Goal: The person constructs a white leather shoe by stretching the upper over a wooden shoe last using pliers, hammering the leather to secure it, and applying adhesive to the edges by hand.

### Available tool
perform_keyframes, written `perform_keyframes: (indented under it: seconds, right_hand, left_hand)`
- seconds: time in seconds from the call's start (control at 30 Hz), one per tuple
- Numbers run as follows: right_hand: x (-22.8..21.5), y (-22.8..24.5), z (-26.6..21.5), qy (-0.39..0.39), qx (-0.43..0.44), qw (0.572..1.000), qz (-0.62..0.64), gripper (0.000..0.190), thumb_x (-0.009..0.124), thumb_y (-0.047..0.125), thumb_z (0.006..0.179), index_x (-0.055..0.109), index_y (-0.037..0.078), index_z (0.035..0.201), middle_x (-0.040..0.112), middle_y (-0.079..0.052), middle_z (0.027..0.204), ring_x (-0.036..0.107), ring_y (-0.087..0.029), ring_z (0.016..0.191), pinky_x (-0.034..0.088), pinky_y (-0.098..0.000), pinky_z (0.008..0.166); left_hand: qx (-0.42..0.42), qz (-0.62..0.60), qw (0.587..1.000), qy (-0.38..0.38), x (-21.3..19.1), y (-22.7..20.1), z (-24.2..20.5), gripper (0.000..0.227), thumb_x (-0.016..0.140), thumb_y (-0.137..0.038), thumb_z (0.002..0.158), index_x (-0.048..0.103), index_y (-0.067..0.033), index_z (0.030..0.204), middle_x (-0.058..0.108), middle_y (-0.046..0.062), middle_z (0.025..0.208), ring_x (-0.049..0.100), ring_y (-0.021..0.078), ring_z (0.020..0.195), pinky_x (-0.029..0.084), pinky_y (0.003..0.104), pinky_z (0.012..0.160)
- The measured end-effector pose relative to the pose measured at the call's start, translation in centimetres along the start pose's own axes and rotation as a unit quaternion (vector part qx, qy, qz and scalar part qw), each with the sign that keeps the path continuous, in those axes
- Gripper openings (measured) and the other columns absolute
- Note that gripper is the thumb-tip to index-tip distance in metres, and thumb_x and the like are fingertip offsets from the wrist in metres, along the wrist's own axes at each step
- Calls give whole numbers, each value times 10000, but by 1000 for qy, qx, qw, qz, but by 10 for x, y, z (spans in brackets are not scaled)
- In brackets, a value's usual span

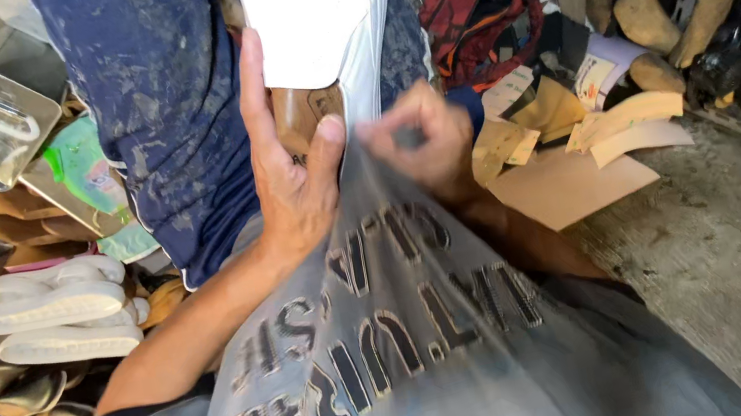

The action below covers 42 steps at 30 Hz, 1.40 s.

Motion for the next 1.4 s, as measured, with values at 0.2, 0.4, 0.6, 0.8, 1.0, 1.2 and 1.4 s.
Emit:
perform_keyframes:
  seconds: [0.2, 0.4, 0.6, 0.8, 1.0, 1.2, 1.4]
  right_hand:
    - [7, 3, -4, -12, -47, 993, 108, 298, 716, 147, 983, 476, 139, 806, 517, 24, 602, 415, -66, 457, 319, -258, 393]
    - [6, 5, 7, -77, -11, 990, 122, 288, 746, 50, 926, 497, 94, 789, 520, -24, 656, 429, -109, 546, 342, -288, 490]
    - [7, -6, 0, 8, -32, 998, 55, 302, 805, 107, 925, 535, 75, 793, 555, -40, 721, 538, -164, 628, 431, -328, 596]
    - [11, -8, 3, 38, -37, 997, 50, 238, 775, 128, 940, 587, 70, 806, 567, -36, 697, 576, -154, 612, 460, -315, 611]
    - [9, -6, 4, 4, -79, 996, 42, 282, 755, 116, 967, 522, 76, 812, 512, -49, 729, 500, -190, 635, 395, -366, 612]
    - [5, -5, 11, -25, -46, 994, 96, 268, 763, 78, 947, 532, 66, 811, 491, -30, 744, 481, -130, 643, 400, -299, 597]
    - [-16, -23, -24, 221, 44, 972, 67, 215, 839, 170, 869, 647, 118, 788, 668, 14, 759, 598, -84, 711, 470, -251, 706]
  left_hand:
    - [34, -34, 999, -6, -4, 11, -2, 775, 561, -435, 1127, 118, -118, 1678, 94, 82, 1785, 155, 227, 1700, 188, 435, 1462]
    - [22, -126, 991, -28, 0, 11, -4, 810, 619, -442, 1105, 121, -170, 1684, 216, 142, 1771, 320, 256, 1643, 310, 420, 1394]
    - [22, -94, 995, -9, -1, 19, -7, 789, 582, -433, 1120, 99, -157, 1679, 127, 100, 1781, 211, 244, 1677, 224, 429, 1424]
    - [37, -60, 997, -29, -7, 18, 3, 795, 579, -474, 1092, 149, -128, 1664, 206, 133, 1748, 264, 239, 1633, 241, 410, 1383]
    - [59, -51, 997, -6, -8, 21, -1, 788, 565, -475, 1117, 123, -142, 1679, 139, 95, 1777, 232, 239, 1671, 247, 423, 1424]
    - [24, -92, 995, -29, -6, 28, -7, 861, 615, -511, 1068, 137, -118, 1667, 153, 109, 1766, 268, 235, 1642, 293, 419, 1388]
    - [50, -151, 987, -23, -24, 7, 28, 880, 643, -539, 1039, 190, -79, 1636, 313, 172, 1697, 338, 281, 1589, 266, 467, 1371]
Point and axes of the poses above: each hand's wrist, its own z-axis towards the middle knuckle, its own x-axis out of the palm, y = z × x, the point moved 4 cm from there along z, towards the middle knuckle
